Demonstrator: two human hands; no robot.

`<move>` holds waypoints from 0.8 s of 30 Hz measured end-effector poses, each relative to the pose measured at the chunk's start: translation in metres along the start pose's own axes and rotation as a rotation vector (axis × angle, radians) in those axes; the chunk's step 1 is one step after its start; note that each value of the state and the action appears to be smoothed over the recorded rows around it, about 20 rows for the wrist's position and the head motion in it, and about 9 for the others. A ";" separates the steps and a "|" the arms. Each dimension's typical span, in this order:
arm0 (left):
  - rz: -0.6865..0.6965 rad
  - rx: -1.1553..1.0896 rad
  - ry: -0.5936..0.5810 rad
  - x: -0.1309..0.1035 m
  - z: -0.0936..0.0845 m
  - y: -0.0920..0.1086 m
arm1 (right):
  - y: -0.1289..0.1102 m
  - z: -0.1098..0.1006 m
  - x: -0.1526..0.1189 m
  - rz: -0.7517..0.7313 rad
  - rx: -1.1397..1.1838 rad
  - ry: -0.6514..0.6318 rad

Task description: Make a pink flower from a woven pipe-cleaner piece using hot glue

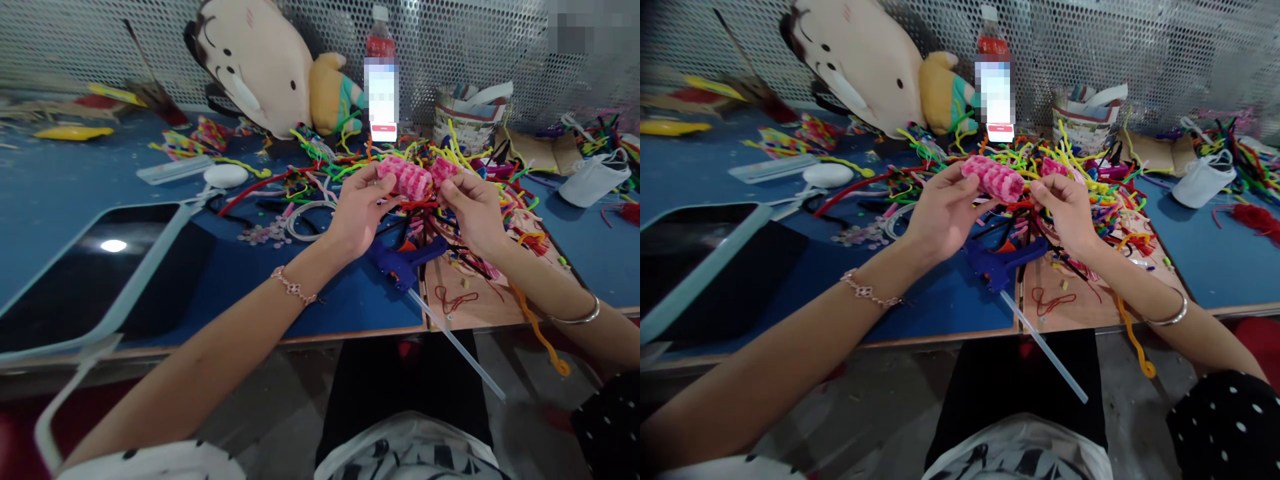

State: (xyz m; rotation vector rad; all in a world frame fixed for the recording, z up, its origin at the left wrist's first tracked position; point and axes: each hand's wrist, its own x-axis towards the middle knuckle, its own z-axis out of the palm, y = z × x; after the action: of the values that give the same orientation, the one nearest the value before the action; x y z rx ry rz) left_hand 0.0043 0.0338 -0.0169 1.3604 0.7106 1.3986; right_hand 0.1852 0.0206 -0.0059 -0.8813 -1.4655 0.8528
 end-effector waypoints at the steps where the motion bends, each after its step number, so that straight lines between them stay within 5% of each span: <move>1: -0.003 -0.004 0.017 0.000 0.000 0.000 | 0.000 0.000 0.000 0.019 0.025 -0.027; 7: -0.010 -0.015 -0.021 0.001 0.000 0.003 | -0.004 0.002 -0.004 0.093 0.072 -0.137; 15: 0.094 0.059 -0.013 0.001 0.002 0.007 | -0.002 -0.005 0.000 0.109 -0.151 -0.242; 24: 0.261 0.245 -0.046 0.004 0.000 0.009 | -0.001 -0.008 -0.007 -0.424 -0.629 -0.158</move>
State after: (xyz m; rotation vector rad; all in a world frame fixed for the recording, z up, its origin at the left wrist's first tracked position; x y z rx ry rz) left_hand 0.0022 0.0344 -0.0077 1.7217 0.7109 1.5139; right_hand 0.1935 0.0144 -0.0074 -0.9117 -2.0161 0.1363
